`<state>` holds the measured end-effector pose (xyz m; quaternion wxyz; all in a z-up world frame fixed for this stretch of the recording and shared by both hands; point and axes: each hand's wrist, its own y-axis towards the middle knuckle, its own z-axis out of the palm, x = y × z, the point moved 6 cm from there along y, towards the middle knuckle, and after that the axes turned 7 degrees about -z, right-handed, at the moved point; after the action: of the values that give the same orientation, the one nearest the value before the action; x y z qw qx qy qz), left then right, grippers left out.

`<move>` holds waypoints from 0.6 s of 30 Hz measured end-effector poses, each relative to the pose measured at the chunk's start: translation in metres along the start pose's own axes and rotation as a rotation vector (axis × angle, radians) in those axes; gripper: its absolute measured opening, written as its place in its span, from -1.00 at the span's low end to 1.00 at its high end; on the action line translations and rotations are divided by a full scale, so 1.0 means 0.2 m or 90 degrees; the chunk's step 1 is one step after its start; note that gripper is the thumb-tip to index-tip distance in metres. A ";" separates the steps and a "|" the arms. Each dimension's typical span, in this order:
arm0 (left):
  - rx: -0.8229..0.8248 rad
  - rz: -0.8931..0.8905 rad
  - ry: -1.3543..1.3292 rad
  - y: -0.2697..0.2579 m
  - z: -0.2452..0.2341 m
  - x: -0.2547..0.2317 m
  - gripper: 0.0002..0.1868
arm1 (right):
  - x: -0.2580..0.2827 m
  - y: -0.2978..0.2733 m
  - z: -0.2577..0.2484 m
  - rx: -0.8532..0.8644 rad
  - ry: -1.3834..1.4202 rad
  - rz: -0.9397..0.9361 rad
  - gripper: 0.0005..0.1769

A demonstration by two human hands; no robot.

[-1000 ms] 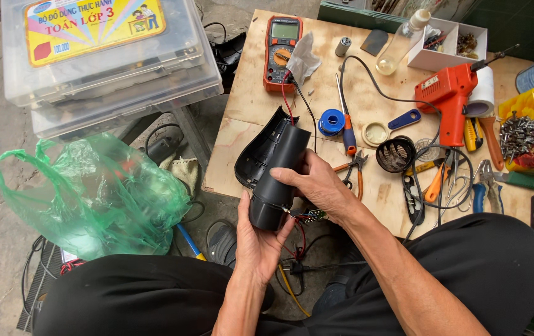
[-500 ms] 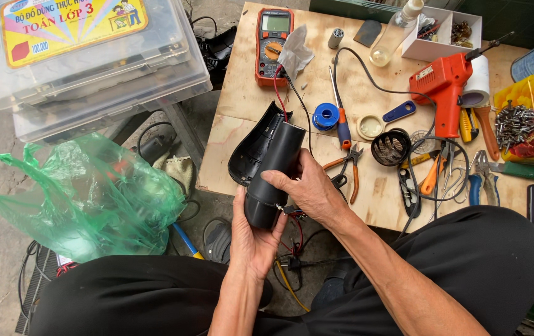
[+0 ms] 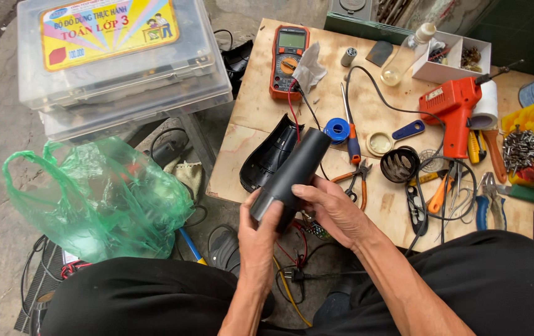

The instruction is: The person repairs a black hair dryer by using pliers to adjust internal wires and components. They then reassemble the device by placing the heating element and fan back into the casing and snapping the two halves of the housing together.

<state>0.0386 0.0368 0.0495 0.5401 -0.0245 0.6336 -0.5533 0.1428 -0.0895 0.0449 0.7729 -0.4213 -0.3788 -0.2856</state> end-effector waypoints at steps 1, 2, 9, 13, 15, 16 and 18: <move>-0.001 0.001 -0.003 -0.02 0.00 -0.03 -0.25 | 0.00 0.00 0.01 0.003 -0.002 0.000 -0.47; -0.023 -0.008 0.063 -0.05 -0.01 -0.04 -0.17 | 0.01 -0.01 0.01 0.006 0.009 -0.008 -0.45; -0.009 0.118 0.089 -0.03 -0.03 0.00 -0.11 | 0.03 -0.07 0.09 0.015 0.060 -0.019 -0.17; -0.027 0.240 0.177 0.01 -0.05 0.03 -0.13 | 0.00 -0.07 0.08 -0.010 0.036 0.007 -0.20; -0.054 0.422 0.269 -0.01 -0.04 0.00 -0.11 | -0.01 -0.06 0.07 -0.007 0.023 -0.007 -0.26; -0.053 0.423 0.268 0.01 -0.04 0.01 -0.11 | -0.01 -0.06 0.06 -0.007 0.022 -0.009 -0.26; -0.061 0.537 0.291 0.00 -0.03 0.01 -0.09 | -0.02 -0.05 0.06 -0.006 0.031 -0.003 -0.29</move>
<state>0.0330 0.0402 0.0461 0.5625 0.3322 0.7155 -0.2476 0.1285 -0.0842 0.0507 0.7790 -0.4170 -0.3599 -0.2996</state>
